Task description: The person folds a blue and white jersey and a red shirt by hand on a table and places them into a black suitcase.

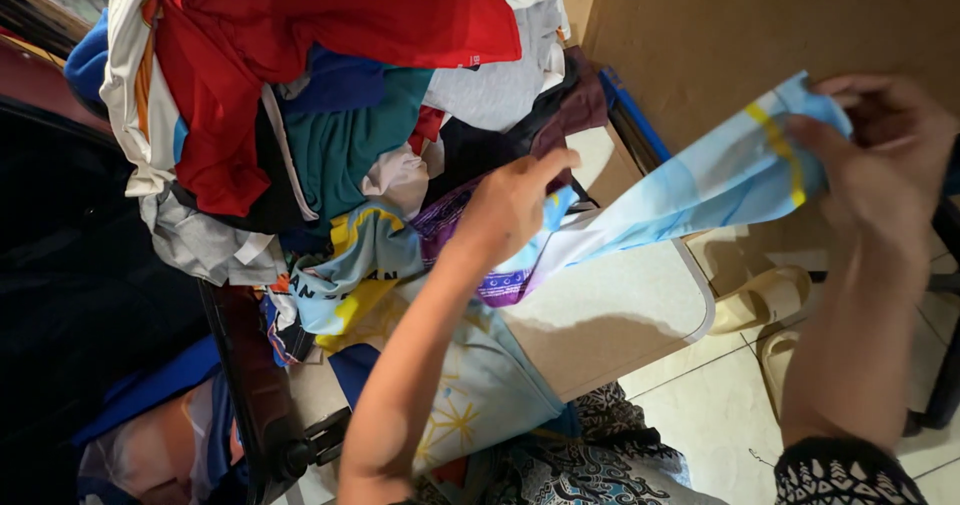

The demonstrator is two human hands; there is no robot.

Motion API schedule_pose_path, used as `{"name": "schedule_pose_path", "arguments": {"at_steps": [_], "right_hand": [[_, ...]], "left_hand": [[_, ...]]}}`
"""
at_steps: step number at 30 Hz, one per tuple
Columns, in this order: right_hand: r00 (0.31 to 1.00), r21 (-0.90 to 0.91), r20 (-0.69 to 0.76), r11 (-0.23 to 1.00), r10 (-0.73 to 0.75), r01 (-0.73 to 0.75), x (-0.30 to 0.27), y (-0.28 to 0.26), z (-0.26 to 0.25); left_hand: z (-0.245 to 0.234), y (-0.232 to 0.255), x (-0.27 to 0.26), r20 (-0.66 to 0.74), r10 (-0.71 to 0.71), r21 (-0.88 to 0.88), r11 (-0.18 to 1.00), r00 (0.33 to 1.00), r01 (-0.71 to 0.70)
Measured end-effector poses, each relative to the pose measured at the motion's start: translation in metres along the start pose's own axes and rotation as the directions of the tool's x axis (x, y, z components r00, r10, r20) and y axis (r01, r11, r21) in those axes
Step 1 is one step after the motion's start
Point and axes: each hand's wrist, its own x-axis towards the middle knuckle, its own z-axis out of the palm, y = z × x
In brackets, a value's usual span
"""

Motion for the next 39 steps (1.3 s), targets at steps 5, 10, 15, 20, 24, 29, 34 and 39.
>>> {"name": "schedule_pose_path", "arguments": {"at_steps": [5,10,15,20,24,29,34,39], "right_hand": [[0.999,-0.101,0.011,0.994,-0.051,0.052,0.0,0.013,-0.018],[0.999,-0.349,0.01,0.936,-0.032,0.033,0.013,0.039,-0.059],[0.966,-0.433,0.243,0.901,0.092,0.023,0.014,0.073,-0.104],[0.736,-0.572,0.649,0.514,-0.194,0.64,0.022,0.082,-0.134],[0.735,-0.521,0.604,0.547,-0.307,0.656,-0.02,0.079,-0.124],[0.946,-0.007,0.238,0.974,-0.219,0.227,-0.069,0.062,-0.082],[0.98,0.17,-0.025,0.965,-0.199,0.2,-0.078,0.055,-0.05],[0.965,0.341,-0.244,0.922,-0.101,0.182,-0.091,0.008,0.017]], "left_hand": [[-0.016,-0.011,-0.007,0.143,0.117,0.11,0.985,0.983,-0.133],[-0.031,-0.019,-0.013,0.062,0.222,0.536,0.815,0.973,-0.22],[-0.046,-0.01,-0.013,-0.218,0.046,0.373,0.927,0.975,0.039],[-0.054,0.017,-0.003,-0.295,0.167,0.265,0.96,0.941,-0.088],[-0.04,0.036,0.006,-0.18,-0.345,-0.187,0.931,0.921,0.312],[-0.001,0.048,0.024,-0.097,-0.267,-0.707,0.696,0.959,0.123],[0.03,0.055,0.036,0.088,-0.47,-0.905,0.33,0.878,0.267],[0.048,0.081,0.029,-0.053,-0.56,-0.904,0.378,0.827,0.198]]}}
